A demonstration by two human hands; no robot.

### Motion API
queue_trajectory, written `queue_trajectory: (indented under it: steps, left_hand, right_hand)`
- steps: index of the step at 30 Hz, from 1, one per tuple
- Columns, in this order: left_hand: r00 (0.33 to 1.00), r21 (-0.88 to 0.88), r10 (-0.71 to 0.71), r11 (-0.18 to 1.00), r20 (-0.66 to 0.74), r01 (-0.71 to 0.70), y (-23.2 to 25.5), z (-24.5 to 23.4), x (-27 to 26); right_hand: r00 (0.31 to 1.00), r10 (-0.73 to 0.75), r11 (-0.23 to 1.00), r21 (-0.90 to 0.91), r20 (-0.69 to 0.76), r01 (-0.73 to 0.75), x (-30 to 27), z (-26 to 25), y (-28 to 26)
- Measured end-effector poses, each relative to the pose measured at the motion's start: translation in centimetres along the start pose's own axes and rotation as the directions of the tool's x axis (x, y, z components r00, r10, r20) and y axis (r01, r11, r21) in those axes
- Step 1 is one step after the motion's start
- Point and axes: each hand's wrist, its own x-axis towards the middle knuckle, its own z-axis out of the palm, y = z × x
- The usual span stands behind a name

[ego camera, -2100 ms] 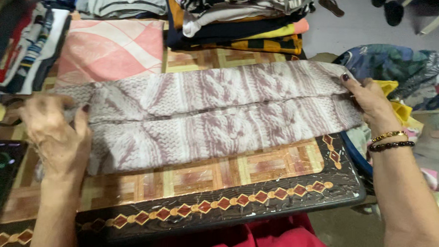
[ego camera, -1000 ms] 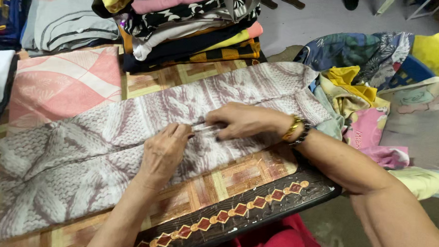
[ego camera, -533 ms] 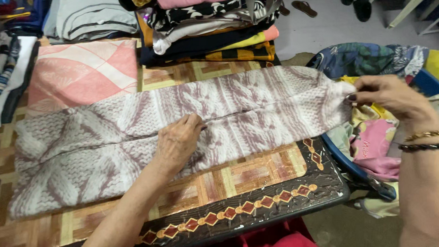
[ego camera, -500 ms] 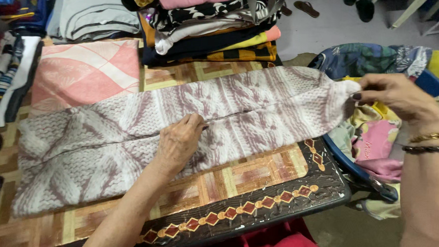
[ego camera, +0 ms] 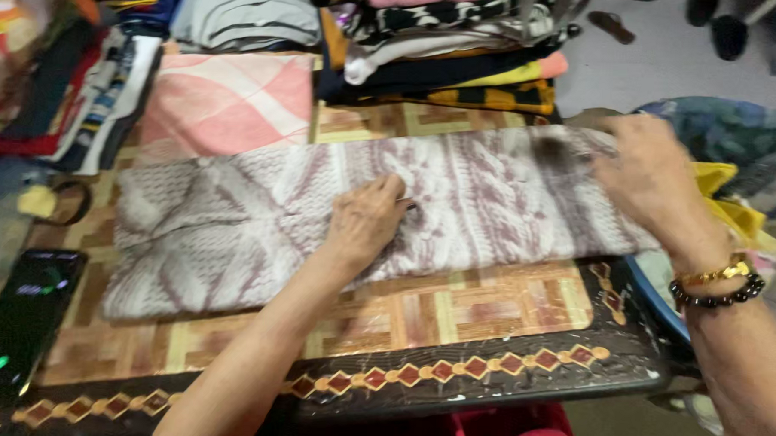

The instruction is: The person folds a patterned garment by smoothing it flat on a table, folding the sides toward the center, and سپس folding it into a smaller rectangle.

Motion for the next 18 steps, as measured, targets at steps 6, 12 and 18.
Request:
queue_trajectory:
  steps: [6,12,18]
  left_hand:
    - [1.0,-0.034,-0.018,0.999,-0.022,0.018,0.1,-0.6,0.0]
    - [0.968,0.014,-0.132,0.991,0.215,0.132,-2.8,-5.5,-0.6]
    - [0.812,0.013,-0.395,0.902,0.43,0.432,-9.3,-14.9,-4.9]
  right_hand:
    - [0.829,-0.559,0.811,0.205,0.0,0.547,1.5,5.9,-13.5]
    - [0.848,-0.501,0.861,0.2,0.171,0.468,2.0,9.5,-13.6]
    - [0.857,-0.477,0.878,0.162,0.195,0.451,2.2,9.9,-13.4]
